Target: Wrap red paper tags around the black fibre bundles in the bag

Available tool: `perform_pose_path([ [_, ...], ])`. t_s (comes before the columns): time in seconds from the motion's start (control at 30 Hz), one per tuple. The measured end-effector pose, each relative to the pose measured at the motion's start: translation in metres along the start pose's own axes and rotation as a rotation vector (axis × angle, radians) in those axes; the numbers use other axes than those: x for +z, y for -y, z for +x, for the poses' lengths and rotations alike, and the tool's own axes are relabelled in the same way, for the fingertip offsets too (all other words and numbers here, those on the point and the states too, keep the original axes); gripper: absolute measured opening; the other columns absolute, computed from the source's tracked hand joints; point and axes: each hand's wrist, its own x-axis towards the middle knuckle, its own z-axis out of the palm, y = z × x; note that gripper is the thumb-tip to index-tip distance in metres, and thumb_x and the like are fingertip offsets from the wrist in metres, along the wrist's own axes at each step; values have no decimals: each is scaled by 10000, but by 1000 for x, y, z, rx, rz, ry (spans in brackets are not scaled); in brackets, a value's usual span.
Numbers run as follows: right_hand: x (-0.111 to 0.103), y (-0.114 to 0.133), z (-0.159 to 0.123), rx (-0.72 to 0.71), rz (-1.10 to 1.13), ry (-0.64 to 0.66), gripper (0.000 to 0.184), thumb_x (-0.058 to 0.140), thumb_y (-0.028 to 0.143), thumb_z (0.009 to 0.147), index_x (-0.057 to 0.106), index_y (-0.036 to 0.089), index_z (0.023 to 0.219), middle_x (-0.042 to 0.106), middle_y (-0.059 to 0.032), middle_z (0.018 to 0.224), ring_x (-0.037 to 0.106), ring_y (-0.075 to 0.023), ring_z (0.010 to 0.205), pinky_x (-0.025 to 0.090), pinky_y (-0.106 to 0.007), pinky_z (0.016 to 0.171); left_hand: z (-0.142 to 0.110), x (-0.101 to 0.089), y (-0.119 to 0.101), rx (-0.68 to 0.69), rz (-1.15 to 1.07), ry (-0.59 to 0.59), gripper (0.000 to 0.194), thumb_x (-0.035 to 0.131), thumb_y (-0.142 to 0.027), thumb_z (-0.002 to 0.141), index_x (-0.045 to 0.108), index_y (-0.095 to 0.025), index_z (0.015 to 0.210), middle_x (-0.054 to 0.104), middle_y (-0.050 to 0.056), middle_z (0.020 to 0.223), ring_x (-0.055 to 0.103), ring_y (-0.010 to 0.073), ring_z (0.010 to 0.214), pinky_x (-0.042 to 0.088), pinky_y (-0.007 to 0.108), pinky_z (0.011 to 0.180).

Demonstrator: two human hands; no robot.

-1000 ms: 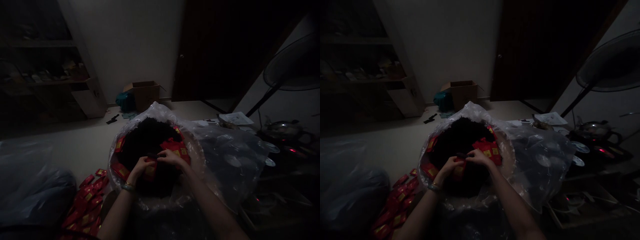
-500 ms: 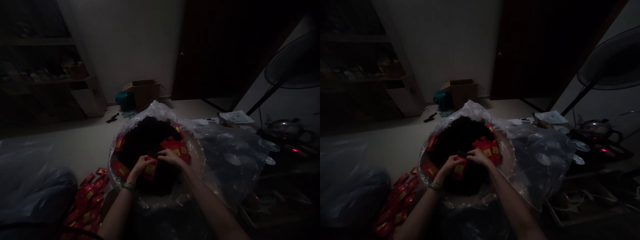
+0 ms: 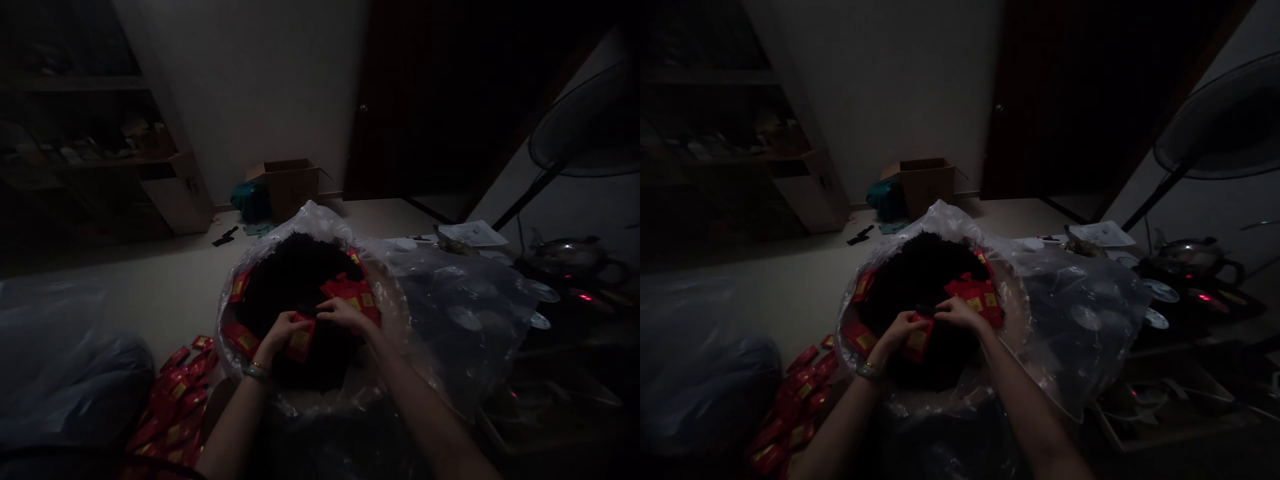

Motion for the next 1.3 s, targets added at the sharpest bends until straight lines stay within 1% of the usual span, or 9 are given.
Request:
perform_pose_path([
  [0.2, 7, -1, 0, 7, 43, -53, 388, 590, 339, 751, 684, 149, 1077, 714, -33, 890, 598, -161, 682, 425, -233, 574, 0, 1, -1, 10, -10, -18, 374, 831, -342, 505, 680, -107, 755, 684, 33, 646, 605, 137, 538, 450, 229, 536],
  [0.3, 8, 0, 1, -7, 12, -62, 348, 593, 309, 746, 702, 150, 1036, 716, -31, 861, 600, -166, 698, 422, -233, 587, 0, 2, -1, 0, -10, -16, 387, 837, -343, 489, 678, -107, 751, 680, 26, 633, 599, 133, 527, 446, 228, 530],
  [0.5, 6, 2, 1, -74, 9, -25, 365, 614, 345, 729, 707, 154, 1025, 715, -29, 887, 608, -186, 747, 425, -244, 630, 1, 1, -1, 6, 0, -15, 386, 835, -344, 491, 678, -100, 745, 683, 37, 654, 609, 141, 545, 446, 238, 549],
  [0.6, 6, 4, 0, -62, 13, -30, 346, 594, 320, 733, 713, 151, 1011, 716, -26, 857, 599, -181, 725, 411, -239, 611, 1, 0, -1, 1, 0, -18, 394, 837, -344, 487, 679, -98, 751, 685, 39, 657, 610, 141, 543, 451, 241, 553],
  [0.77, 9, 6, 0, -46, 67, -24, 393, 584, 384, 747, 706, 134, 1025, 709, -32, 827, 584, -162, 676, 392, -230, 576, 1, 0, 0, 1, -6, -15, 404, 836, -361, 492, 678, -101, 758, 681, 35, 644, 611, 142, 541, 455, 240, 551],
  [0.9, 10, 4, 2, -59, 29, -55, 352, 588, 353, 743, 716, 144, 995, 710, -27, 827, 592, -173, 718, 405, -236, 601, 2, 0, 2, -4, -16, -22, 413, 840, -374, 478, 671, -109, 746, 679, 26, 637, 603, 137, 527, 454, 236, 534],
  [1.03, 10, 4, 3, -68, 36, -52, 363, 594, 362, 746, 707, 159, 1025, 714, -26, 857, 601, -179, 741, 413, -236, 612, 3, 0, 2, 0, -1, -27, 407, 842, -366, 476, 669, -110, 741, 677, 27, 635, 606, 141, 534, 453, 237, 537],
  [1.2, 10, 8, 1, -52, 6, -40, 329, 577, 316, 750, 718, 140, 989, 712, -30, 812, 597, -175, 708, 396, -232, 589, 3, 0, 3, 6, -4, -25, 399, 840, -360, 479, 664, -108, 733, 675, 27, 630, 604, 136, 530, 450, 233, 539],
  [1.3, 11, 9, 1, -63, 15, -41, 327, 573, 314, 754, 715, 144, 994, 716, -30, 836, 605, -181, 723, 406, -236, 601, 3, 0, 2, 5, -1, -22, 396, 835, -357, 488, 664, -105, 740, 673, 26, 628, 602, 136, 525, 450, 234, 538],
])
